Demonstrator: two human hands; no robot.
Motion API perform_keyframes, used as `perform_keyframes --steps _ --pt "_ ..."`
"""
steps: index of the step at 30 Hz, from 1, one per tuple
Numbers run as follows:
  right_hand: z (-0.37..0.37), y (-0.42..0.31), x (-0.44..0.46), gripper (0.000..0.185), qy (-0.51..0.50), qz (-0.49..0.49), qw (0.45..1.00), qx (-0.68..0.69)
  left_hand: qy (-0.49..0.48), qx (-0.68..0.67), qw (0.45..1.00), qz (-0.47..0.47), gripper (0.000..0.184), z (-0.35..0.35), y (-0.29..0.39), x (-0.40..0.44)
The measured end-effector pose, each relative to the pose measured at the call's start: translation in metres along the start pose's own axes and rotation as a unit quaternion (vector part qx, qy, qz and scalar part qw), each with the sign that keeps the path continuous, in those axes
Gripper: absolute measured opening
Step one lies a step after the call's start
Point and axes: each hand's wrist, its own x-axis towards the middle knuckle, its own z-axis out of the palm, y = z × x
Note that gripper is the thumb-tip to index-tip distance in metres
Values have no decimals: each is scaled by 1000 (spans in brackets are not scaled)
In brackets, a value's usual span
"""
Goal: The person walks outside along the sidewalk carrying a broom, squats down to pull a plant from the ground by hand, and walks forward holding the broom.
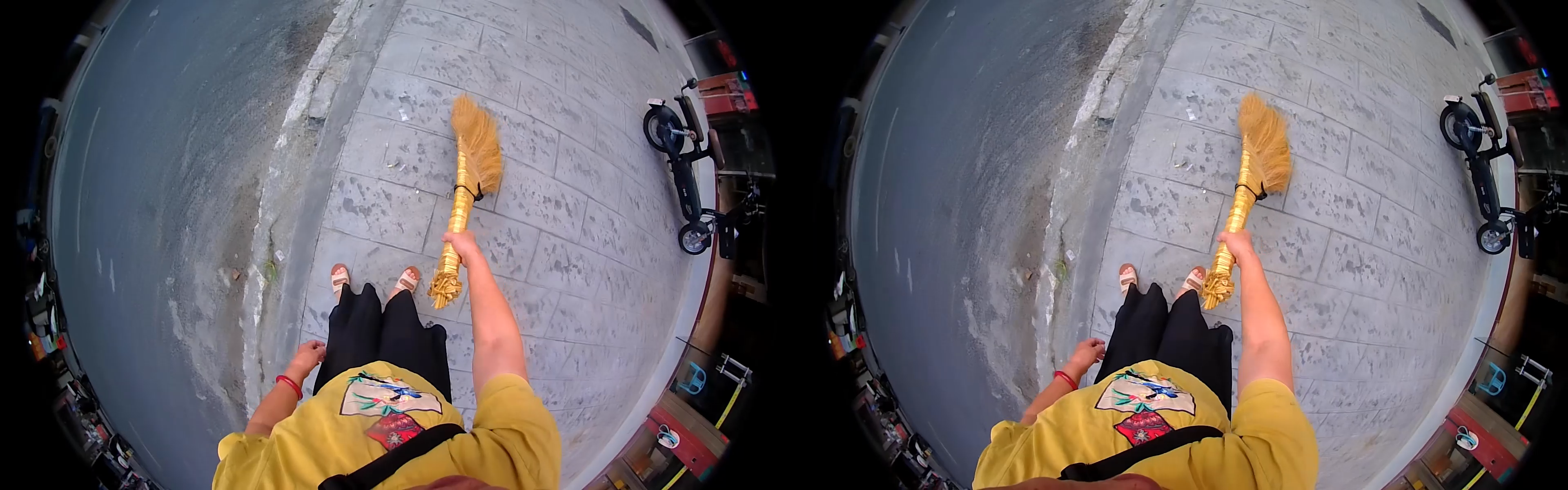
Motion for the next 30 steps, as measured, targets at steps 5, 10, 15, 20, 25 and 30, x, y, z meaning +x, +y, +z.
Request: perform_keyframes --steps 5,10,15,20,25,30 --pt "28 12 -26 27 -68 -57 981 -171 3 8 998 -61 19 -4 -25 -2" --pt "-18 -17 -115 26 -176 60 982 19 2 -14 999 -34 20 -23 -32 7" --pt "-29 43 -169 24 -90 69 989 92 -3 -48 999 10 22 -42 -22 10" --pt "19 75 -141 28 -32 199 958 204 -10 -47 999 2 22 -69 -42 23" --pt "168 80 -143 32 -107 153 961 204 12 -64 998 -24 20 -100 -61 18" --pt "263 53 -166 32 -242 174 942 155 22 -83 995 -45 21 -128 -85 24"
